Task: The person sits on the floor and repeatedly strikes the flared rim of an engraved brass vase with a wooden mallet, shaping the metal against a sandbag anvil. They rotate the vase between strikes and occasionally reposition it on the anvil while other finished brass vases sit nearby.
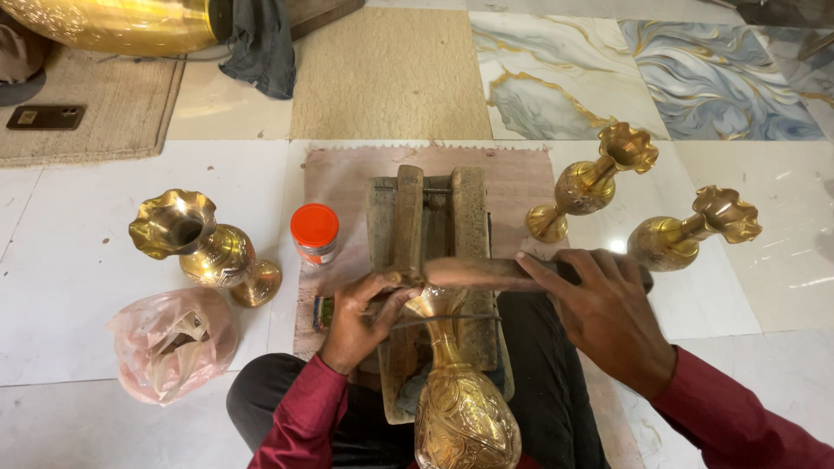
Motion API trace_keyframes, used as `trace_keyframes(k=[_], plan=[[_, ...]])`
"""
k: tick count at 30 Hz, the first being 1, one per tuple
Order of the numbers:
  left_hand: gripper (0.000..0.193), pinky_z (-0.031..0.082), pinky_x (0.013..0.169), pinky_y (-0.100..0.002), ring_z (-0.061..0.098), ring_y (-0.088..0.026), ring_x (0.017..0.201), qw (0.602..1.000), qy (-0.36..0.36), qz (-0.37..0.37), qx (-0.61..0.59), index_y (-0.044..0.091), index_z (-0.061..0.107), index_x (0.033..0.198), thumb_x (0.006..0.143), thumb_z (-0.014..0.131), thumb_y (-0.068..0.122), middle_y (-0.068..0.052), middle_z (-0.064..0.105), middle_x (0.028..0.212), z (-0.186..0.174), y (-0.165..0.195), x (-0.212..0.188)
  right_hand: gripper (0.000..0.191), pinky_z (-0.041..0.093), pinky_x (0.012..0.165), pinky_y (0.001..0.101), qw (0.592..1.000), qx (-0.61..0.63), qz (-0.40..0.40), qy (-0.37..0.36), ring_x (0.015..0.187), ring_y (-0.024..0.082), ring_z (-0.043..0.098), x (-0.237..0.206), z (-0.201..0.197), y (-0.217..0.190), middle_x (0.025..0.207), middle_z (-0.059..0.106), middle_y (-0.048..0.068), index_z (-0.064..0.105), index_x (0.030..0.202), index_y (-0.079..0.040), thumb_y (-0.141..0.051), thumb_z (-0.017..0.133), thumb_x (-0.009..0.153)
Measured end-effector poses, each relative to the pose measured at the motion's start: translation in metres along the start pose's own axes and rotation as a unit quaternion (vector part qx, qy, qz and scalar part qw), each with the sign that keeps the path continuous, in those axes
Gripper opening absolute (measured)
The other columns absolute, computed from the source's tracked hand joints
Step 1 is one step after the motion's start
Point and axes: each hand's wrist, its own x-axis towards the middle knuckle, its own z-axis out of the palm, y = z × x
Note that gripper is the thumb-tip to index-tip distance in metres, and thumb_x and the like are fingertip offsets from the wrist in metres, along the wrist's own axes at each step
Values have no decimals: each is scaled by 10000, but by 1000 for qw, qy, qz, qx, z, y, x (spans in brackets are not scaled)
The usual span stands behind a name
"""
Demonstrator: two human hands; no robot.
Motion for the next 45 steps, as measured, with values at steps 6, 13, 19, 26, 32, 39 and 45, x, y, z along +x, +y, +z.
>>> trace_keyframes(k=[6, 13, 19, 26, 32, 39, 45], plan=[[268, 648, 877, -299, 785, -184, 1023, 999, 40, 3, -34, 8, 685, 1132, 897, 729, -113, -105, 781, 1131, 8, -1, -9, 763, 423, 929, 519, 999, -46, -25, 3, 1023, 289, 571, 12, -8, 1, 1157, 616, 122, 551, 1451, -280, -75, 743, 742], [305, 637, 852, -288, 785, -164, 976, 998, 55, -19, -18, 2, 692, 1159, 877, 732, -107, -115, 785, 1096, 10, 0, -7, 793, 410, 939, 500, 996, -63, -62, 22, 1032, 277, 565, 33, -46, -11, 1213, 619, 106, 550, 1463, -296, -62, 761, 735], [240, 620, 833, -293, 787, -156, 946, 998, 47, -32, 8, 14, 742, 1094, 876, 738, -88, -100, 800, 1040, 8, 6, -10, 777, 398, 953, 467, 986, -12, -132, 101, 1074, 269, 542, 41, -68, -15, 1238, 593, 101, 508, 1517, -311, -121, 721, 794], [258, 606, 859, -297, 781, -165, 971, 998, 50, -23, -3, 17, 728, 1111, 871, 737, -79, -98, 798, 1053, 8, 7, -8, 735, 375, 929, 493, 983, -67, -147, 86, 1026, 276, 539, 44, -62, -20, 1217, 609, 104, 544, 1465, -348, -66, 750, 819], [239, 615, 850, -296, 788, -163, 955, 998, 40, -44, -9, 29, 737, 1095, 876, 757, -64, -91, 802, 1032, 7, 6, -9, 718, 365, 942, 510, 985, -67, -137, 83, 1037, 298, 535, 40, -63, -23, 1222, 607, 118, 573, 1455, -330, -51, 726, 811], [260, 612, 866, -308, 794, -179, 987, 999, 24, -28, -5, 40, 740, 1121, 880, 752, -57, -97, 804, 1060, 4, 6, -7, 731, 355, 961, 497, 989, -28, -110, 96, 1056, 267, 543, 36, -58, -24, 1205, 610, 83, 590, 1435, -359, 5, 704, 811], [243, 614, 846, -305, 800, -177, 957, 999, 20, -33, 3, 55, 757, 1097, 879, 750, -51, -91, 809, 1039, 2, 4, -7, 726, 369, 1003, 479, 989, -2, -106, 105, 1079, 260, 551, 34, -51, -21, 1212, 614, 67, 594, 1432, -362, 30, 688, 828]])
